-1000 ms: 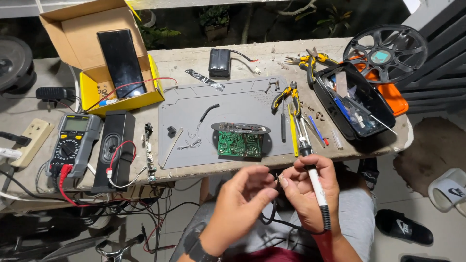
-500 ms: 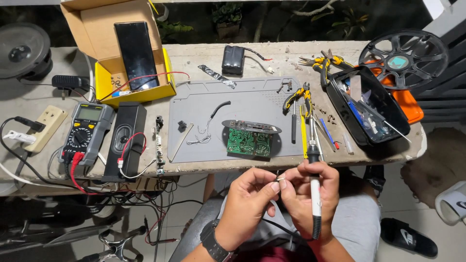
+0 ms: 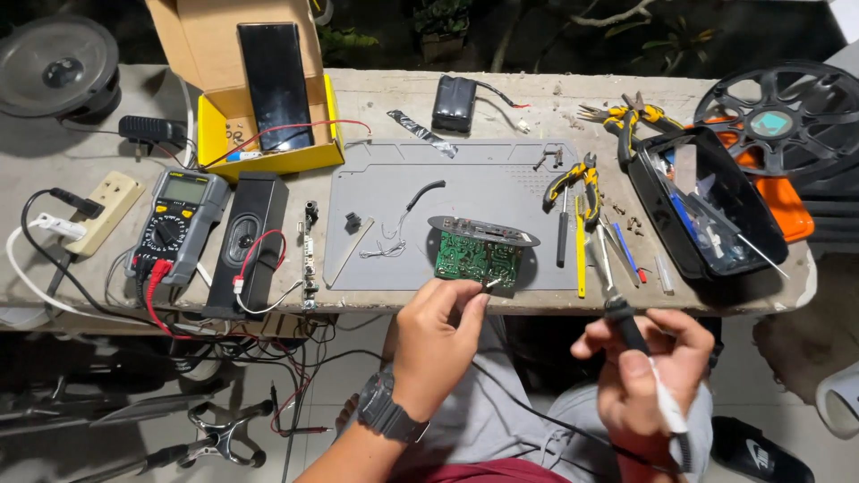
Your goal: Soldering wires onto a circuit board of an electronic device on a repair bench.
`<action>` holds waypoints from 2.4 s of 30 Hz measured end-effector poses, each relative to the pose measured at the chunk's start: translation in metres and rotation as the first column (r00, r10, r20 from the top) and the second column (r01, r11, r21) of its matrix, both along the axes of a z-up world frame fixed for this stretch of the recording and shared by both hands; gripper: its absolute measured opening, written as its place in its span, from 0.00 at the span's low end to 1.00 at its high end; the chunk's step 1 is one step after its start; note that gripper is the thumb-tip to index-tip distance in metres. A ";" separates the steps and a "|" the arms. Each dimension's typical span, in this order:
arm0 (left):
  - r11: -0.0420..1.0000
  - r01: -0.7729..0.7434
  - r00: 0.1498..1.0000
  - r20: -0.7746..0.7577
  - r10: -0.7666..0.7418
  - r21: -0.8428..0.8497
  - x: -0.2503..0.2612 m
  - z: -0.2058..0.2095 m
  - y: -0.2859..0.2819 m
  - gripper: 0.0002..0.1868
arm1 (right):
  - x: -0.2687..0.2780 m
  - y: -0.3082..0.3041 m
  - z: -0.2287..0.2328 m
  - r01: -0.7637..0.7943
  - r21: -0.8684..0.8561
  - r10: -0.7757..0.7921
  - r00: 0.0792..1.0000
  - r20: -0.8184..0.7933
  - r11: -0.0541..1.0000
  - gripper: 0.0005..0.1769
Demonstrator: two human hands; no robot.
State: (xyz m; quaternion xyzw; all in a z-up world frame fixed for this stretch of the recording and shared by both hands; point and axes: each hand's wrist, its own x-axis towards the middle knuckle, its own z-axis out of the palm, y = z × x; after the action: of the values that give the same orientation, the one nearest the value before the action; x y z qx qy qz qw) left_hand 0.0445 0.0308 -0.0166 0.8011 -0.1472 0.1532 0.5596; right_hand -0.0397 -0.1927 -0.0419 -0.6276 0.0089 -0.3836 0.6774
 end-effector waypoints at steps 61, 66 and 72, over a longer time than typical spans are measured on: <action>0.986 -0.123 0.980 0.171 0.104 0.108 0.026 -0.012 -0.015 0.04 | 0.045 -0.012 0.059 -0.083 -0.223 -0.057 0.828 -0.557 0.971 0.15; 0.987 -0.122 0.981 0.165 0.104 0.102 0.026 -0.011 -0.015 0.05 | 0.043 -0.011 0.062 -0.095 -0.237 -0.057 0.824 -0.563 0.967 0.14; 0.978 -0.116 0.982 0.167 0.087 0.174 0.024 -0.006 -0.010 0.04 | 0.024 -0.022 0.067 -0.077 -0.345 -0.164 0.771 -0.616 0.935 0.14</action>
State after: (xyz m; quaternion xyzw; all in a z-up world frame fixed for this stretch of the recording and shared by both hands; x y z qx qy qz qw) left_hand 0.0687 0.0207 -0.0221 0.8408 -0.1633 0.2306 0.4618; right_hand -0.0155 -0.2147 0.0247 -0.8299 0.1835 -0.1601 0.5019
